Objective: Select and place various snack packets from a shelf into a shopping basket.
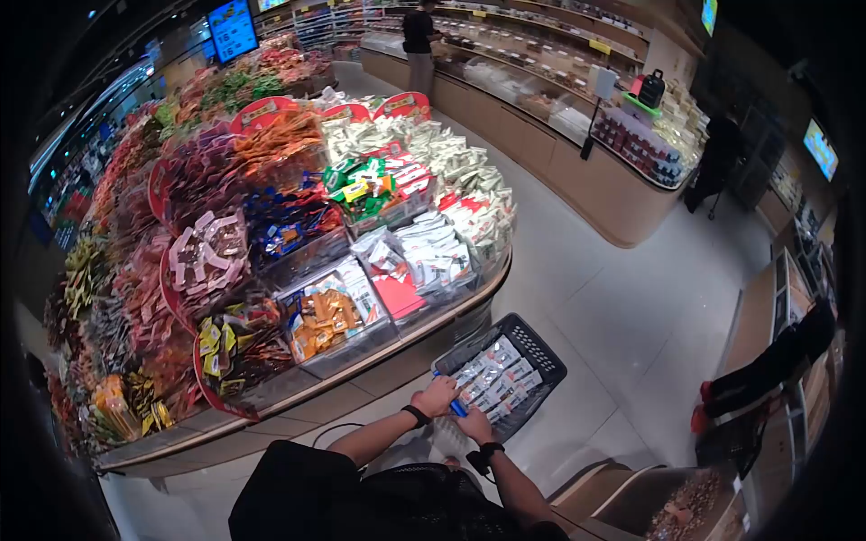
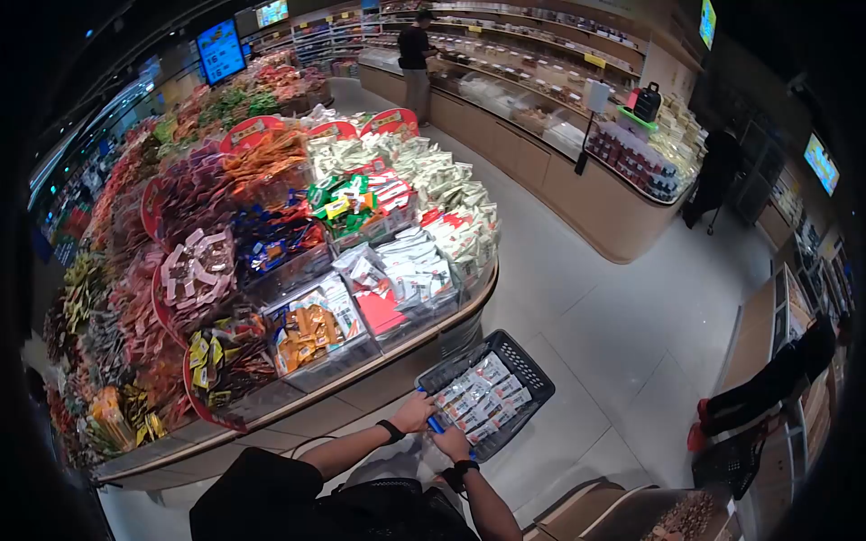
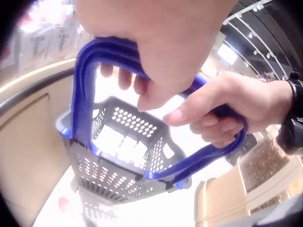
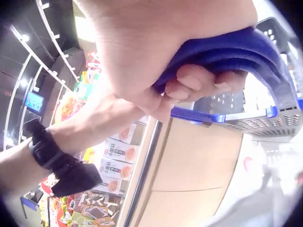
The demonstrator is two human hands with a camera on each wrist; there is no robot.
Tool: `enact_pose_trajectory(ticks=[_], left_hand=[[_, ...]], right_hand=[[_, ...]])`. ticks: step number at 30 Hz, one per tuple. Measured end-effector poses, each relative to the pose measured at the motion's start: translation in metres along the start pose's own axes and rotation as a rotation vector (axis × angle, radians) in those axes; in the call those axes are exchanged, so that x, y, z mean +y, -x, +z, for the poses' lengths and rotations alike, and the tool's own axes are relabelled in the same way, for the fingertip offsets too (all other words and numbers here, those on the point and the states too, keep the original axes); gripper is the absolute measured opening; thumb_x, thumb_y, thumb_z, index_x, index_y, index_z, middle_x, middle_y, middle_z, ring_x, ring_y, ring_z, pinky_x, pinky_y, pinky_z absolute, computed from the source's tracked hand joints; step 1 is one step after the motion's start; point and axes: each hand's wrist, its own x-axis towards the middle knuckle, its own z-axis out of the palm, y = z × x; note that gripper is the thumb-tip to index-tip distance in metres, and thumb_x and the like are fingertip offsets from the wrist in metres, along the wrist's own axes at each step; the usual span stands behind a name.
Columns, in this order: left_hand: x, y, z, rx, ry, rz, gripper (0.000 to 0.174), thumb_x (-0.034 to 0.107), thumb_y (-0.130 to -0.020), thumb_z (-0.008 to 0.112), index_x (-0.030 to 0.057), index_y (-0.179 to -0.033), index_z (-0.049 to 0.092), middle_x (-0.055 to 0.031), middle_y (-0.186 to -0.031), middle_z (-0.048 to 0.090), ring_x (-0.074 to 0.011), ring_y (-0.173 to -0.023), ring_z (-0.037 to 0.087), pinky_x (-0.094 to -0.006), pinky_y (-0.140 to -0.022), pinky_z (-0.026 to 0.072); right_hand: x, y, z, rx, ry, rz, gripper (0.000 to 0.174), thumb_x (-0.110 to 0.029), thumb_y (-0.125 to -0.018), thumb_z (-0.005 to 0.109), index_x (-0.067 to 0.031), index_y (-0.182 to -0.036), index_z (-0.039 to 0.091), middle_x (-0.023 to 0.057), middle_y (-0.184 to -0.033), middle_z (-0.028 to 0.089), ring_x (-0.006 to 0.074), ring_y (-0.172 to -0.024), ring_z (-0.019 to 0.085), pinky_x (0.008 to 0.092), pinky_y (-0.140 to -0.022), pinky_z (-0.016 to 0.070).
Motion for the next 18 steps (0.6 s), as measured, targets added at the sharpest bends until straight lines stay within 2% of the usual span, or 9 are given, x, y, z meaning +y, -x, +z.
enact_pose_trajectory(ticks=[2,5,7,9,10,11,13,15,18], left_hand=[[0.013,0.018,0.003,0.136,-0.003,-0.095,0.02,0.02,-0.061,0.063,0.0091,-0.078,0.066,-0.0123,-0.092,0.059,-0.0278,-0.095,0.054,-0.0389,-0.084,0.0405],[0.017,0.044,0.01,0.142,-0.066,-0.126,0.025,0.018,-0.06,0.066,0.011,-0.084,0.067,-0.0065,-0.082,0.057,-0.0251,-0.089,0.051,-0.0352,-0.082,0.0399],[0.021,0.062,0.008,0.122,-0.031,-0.201,0.013,0.018,-0.065,0.065,0.0136,-0.076,0.068,-0.0064,-0.083,0.06,-0.0241,-0.09,0.054,-0.0364,-0.084,0.0419],[0.031,0.089,-0.012,0.112,-0.026,-0.295,0.013,0.017,-0.064,0.066,0.0144,-0.076,0.069,-0.0063,-0.085,0.061,-0.0247,-0.091,0.054,-0.0361,-0.085,0.0424],[0.032,0.104,-0.014,0.104,-0.011,-0.311,0.014,0.016,-0.063,0.067,0.0143,-0.077,0.07,-0.006,-0.087,0.061,-0.025,-0.093,0.054,-0.0357,-0.086,0.0425],[0.033,0.119,-0.016,0.089,0.005,-0.321,0.015,0.015,-0.063,0.067,0.0142,-0.077,0.07,-0.0058,-0.089,0.062,-0.0253,-0.095,0.053,-0.0352,-0.087,0.0425],[0.032,0.151,-0.017,0.079,0.007,-0.367,0.017,0.015,-0.061,0.069,0.0144,-0.078,0.071,-0.0056,-0.092,0.062,-0.0256,-0.099,0.052,-0.035,-0.088,0.0425],[0.03,0.184,-0.002,0.167,-0.013,-0.345,0.023,0.018,-0.05,0.074,0.0168,-0.073,0.069,-0.0028,-0.083,0.058,-0.0241,-0.094,0.051,-0.0347,-0.085,0.0421],[0.037,0.244,-0.007,0.19,-0.012,-0.374,0.022,0.019,-0.054,0.073,0.0144,-0.075,0.07,-0.0044,-0.089,0.059,-0.026,-0.1,0.051,-0.0356,-0.089,0.0414]], right_hand=[[0.006,0.009,0.009,0.004,0.032,-0.058,0.053,-0.049,-0.069,0.065,0.0041,-0.078,0.067,0.0254,-0.073,0.064,0.0388,-0.076,0.065,0.0435,-0.068,0.0502],[-0.039,0.039,-0.01,-0.136,-0.062,0.091,0.042,-0.038,-0.067,0.066,0.0039,-0.074,0.066,0.0235,-0.073,0.065,0.0367,-0.073,0.065,0.0411,-0.064,0.049],[0.002,0.022,0.034,-0.167,-0.086,0.01,0.039,-0.037,-0.07,0.063,0.0009,-0.078,0.067,0.0216,-0.072,0.065,0.0378,-0.069,0.064,0.042,-0.061,0.0483],[0.018,0.016,0.063,-0.159,0.204,-0.055,0.03,-0.033,-0.073,0.061,-0.005,-0.08,0.069,0.0183,-0.068,0.065,0.0328,-0.066,0.064,0.042,-0.058,0.0478],[0.05,0.003,0.088,-0.168,0.331,-0.284,0.022,-0.03,-0.075,0.061,-0.0111,-0.081,0.07,0.0158,-0.062,0.062,0.0267,-0.06,0.063,0.041,-0.055,0.0477],[0.04,0.012,0.098,-0.203,0.042,-0.089,0.022,-0.026,-0.074,0.062,-0.0043,-0.076,0.066,0.0125,-0.059,0.058,0.0201,-0.051,0.059,0.0372,-0.048,0.0455],[0.032,0.028,0.125,-0.179,-0.098,-0.01,0.026,-0.024,-0.074,0.062,0.0017,-0.07,0.062,0.0109,-0.057,0.057,0.0177,-0.045,0.054,0.0333,-0.042,0.0411],[0.011,0.058,0.145,-0.197,-0.14,-0.015,0.028,-0.024,-0.074,0.063,0.0029,-0.067,0.06,0.0107,-0.058,0.057,0.0162,-0.045,0.052,0.0322,-0.041,0.0395],[-0.029,0.112,0.166,-0.219,-0.157,0.014,0.028,-0.024,-0.073,0.064,0.0036,-0.069,0.06,0.0113,-0.06,0.058,0.0163,-0.045,0.052,0.031,-0.04,0.0383]])
